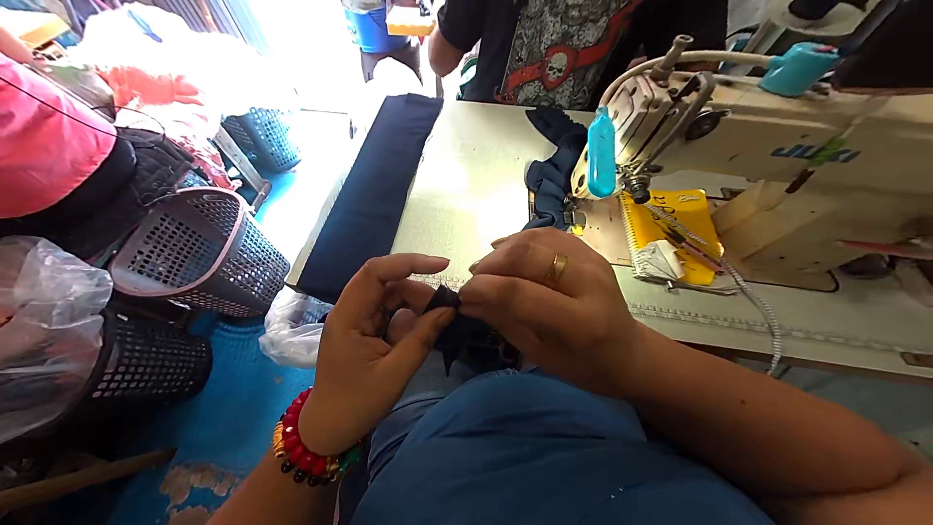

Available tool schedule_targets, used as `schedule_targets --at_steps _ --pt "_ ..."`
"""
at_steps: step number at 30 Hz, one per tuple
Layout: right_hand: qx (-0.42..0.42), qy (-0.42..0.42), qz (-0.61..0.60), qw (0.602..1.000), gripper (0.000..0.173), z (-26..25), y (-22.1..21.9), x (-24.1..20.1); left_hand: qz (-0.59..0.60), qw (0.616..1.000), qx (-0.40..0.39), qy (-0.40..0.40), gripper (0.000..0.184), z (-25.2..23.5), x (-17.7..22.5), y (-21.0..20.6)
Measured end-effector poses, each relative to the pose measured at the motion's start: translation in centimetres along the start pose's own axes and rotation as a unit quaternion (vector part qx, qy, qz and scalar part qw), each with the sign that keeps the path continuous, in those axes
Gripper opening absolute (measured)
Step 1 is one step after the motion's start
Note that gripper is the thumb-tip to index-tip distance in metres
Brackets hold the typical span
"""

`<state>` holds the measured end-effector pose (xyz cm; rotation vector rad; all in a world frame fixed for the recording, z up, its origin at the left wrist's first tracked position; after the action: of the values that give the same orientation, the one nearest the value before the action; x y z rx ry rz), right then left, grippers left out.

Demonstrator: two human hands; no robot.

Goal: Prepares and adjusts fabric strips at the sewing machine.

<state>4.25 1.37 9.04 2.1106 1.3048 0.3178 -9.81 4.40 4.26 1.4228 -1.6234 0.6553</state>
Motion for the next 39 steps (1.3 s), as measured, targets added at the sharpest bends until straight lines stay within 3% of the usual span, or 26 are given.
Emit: schedule_targets --at_steps 11,20,27,31,39 --pt "-0.006 -0.133 -0.015 0.991 0.01 0.4 1.5 0.8 -0.054 0.997 -0.023 -0.048 0.038 0.0 1.9 -1.2" --pt "0.09 -0.038 0.032 0.995 0.011 1.6 3.4 0.1 -0.035 0.999 0.003 0.001 0.031 -0.9 1.0 -0.5" --pt "0.093 -0.041 -0.076 0.992 0.005 0.9 3.7 0.8 -0.225 0.963 0.081 -0.122 0.02 -3.3 4.8 0.0" --pt "0.109 -0.077 -0.133 0.982 0.003 0.7 4.3 1.9 -0.171 0.976 0.039 -0.132 0.014 -3.4 5.1 -2.8" --pt "0.12 -0.148 -0.205 0.96 0.004 2.0 4.9 3.6 -0.026 0.998 0.007 -0.058 0.016 -2.4 3.0 -5.1"
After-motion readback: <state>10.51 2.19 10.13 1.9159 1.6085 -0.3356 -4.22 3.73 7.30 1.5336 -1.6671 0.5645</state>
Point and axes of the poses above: each hand's wrist, its own z-axis away from the middle knuckle, its own y-axis out of the back of the hand, x = y × z, the point moved 10 cm from there along -z, towards the middle knuckle, and after that the axes turned 1 degree about y, right-handed, at the moved point
